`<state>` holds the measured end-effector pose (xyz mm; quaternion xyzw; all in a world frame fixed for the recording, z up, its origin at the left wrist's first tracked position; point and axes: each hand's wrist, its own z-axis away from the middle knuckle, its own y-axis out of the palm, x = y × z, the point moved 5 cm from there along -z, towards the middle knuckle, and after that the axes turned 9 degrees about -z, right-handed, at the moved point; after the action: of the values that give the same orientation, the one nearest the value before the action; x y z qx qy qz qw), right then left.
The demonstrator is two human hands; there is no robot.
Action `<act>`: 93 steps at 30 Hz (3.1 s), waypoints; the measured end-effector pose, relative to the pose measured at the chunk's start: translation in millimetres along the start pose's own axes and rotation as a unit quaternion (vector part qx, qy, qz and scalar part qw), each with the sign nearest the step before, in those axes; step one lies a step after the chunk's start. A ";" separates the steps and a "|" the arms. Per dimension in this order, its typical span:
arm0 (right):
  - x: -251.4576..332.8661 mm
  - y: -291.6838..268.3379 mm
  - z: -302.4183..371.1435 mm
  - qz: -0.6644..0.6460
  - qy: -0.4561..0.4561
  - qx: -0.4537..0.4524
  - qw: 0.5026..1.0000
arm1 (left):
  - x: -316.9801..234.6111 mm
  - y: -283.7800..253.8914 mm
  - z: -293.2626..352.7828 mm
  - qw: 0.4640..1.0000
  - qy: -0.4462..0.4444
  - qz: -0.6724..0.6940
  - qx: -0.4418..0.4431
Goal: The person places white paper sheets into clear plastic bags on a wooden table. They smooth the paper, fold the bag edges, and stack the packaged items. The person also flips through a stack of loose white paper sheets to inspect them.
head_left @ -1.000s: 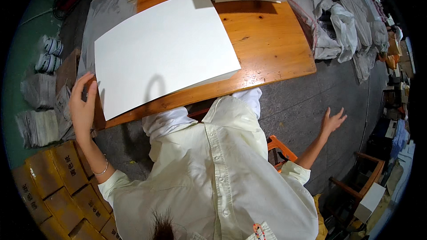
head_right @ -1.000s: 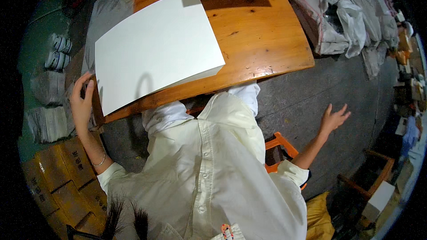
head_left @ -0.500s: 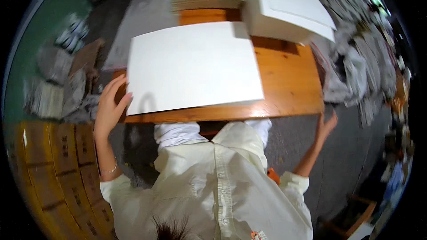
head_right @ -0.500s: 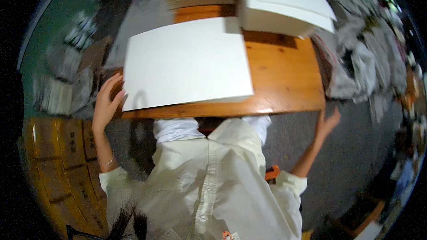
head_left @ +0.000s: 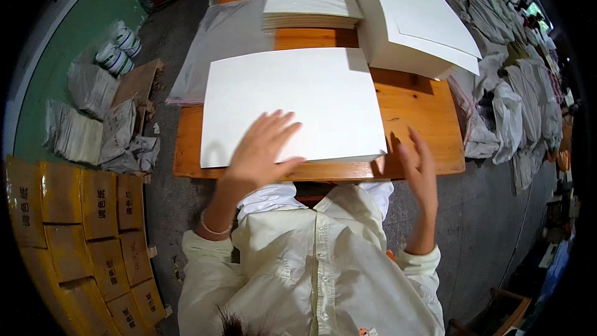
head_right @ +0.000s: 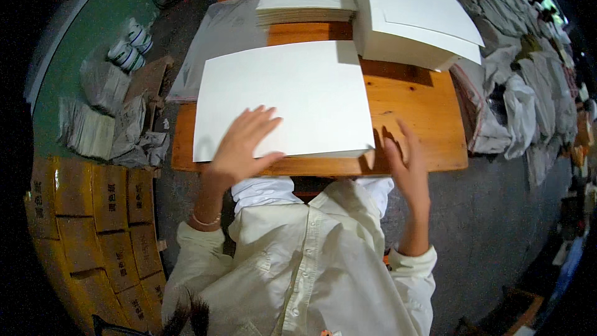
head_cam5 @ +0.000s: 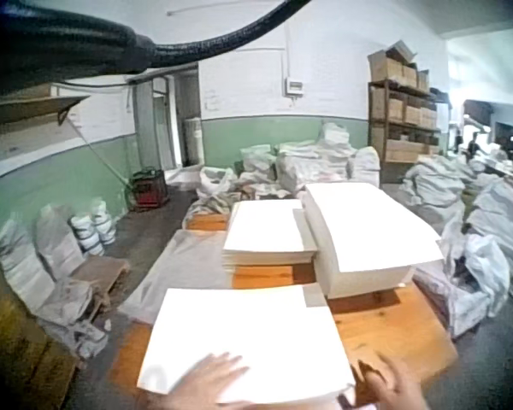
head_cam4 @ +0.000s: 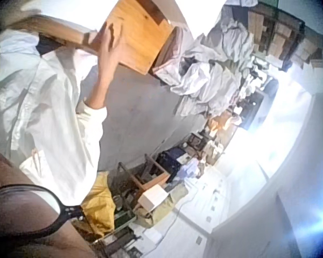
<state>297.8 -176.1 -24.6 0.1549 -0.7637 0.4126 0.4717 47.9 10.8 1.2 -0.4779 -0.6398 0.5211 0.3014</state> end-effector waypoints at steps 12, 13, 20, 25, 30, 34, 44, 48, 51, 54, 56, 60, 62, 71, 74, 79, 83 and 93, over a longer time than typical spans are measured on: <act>-2.5 47.7 -28.7 -0.236 0.109 0.107 0.960 | -26.7 38.2 -22.6 0.998 0.017 0.049 -0.026; 1.6 47.3 -28.7 -0.266 0.105 0.103 0.953 | -24.4 38.9 -21.8 0.998 0.013 0.057 -0.025; 8.4 38.1 -32.9 -0.524 0.158 0.050 0.835 | -24.6 30.6 -19.8 0.997 0.030 0.058 -0.051; -6.2 31.7 -38.8 -0.549 0.270 0.095 0.785 | -18.4 27.7 -21.1 0.992 0.002 0.112 -0.048; -14.5 43.8 -40.5 -0.466 0.261 0.187 0.825 | -16.4 29.0 -21.2 0.990 -0.009 0.136 -0.042; -16.0 45.0 -46.0 -0.347 0.196 0.183 0.898 | -14.9 24.6 -20.4 0.990 -0.005 0.136 -0.043; -11.6 53.6 -48.1 -0.314 0.194 0.121 0.921 | -6.6 30.9 -17.0 0.979 -0.034 0.169 -0.106; -7.5 48.8 -43.7 -0.364 0.235 0.120 0.893 | 2.8 46.4 -10.7 0.972 -0.055 0.190 -0.127; -15.4 43.4 -40.5 -0.411 0.185 0.175 0.875 | 7.6 37.7 -10.9 0.919 -0.220 0.317 -0.079; -16.8 44.5 -39.7 -0.395 0.182 0.192 0.880 | 9.3 33.0 -10.3 0.934 -0.196 0.273 -0.120; -18.2 46.6 -41.9 -0.383 0.186 0.189 0.885 | 5.5 31.8 -12.3 0.951 -0.140 0.251 -0.114; -8.7 49.3 -44.2 -0.379 0.190 0.168 0.890 | -6.6 31.2 -14.6 0.983 -0.028 0.134 -0.119; -5.2 48.8 -45.5 -0.340 0.188 0.153 0.909 | -11.5 25.2 -18.0 0.987 -0.008 0.106 -0.121; -21.6 48.3 -42.7 -0.408 0.184 0.148 0.882 | 6.4 36.4 -13.0 0.938 -0.173 0.294 -0.061; -18.4 48.5 -42.7 -0.398 0.183 0.167 0.883 | 6.5 35.4 -11.9 0.923 -0.163 0.293 -0.189; -13.7 49.3 -42.7 -0.374 0.185 0.143 0.897 | -4.7 27.3 -17.3 0.975 -0.053 0.198 -0.085; -19.2 52.6 -45.1 -0.348 0.185 0.126 0.910 | -9.4 24.5 -18.3 0.983 -0.018 0.141 -0.113; -17.1 49.1 -40.3 -0.392 0.200 0.135 0.888 | 5.0 34.1 -12.8 0.944 -0.125 0.267 -0.146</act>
<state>299.7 -117.4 -54.3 0.4179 -0.4675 0.3156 0.7122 67.6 20.3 -28.4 -0.6005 -0.5904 0.5392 -0.0044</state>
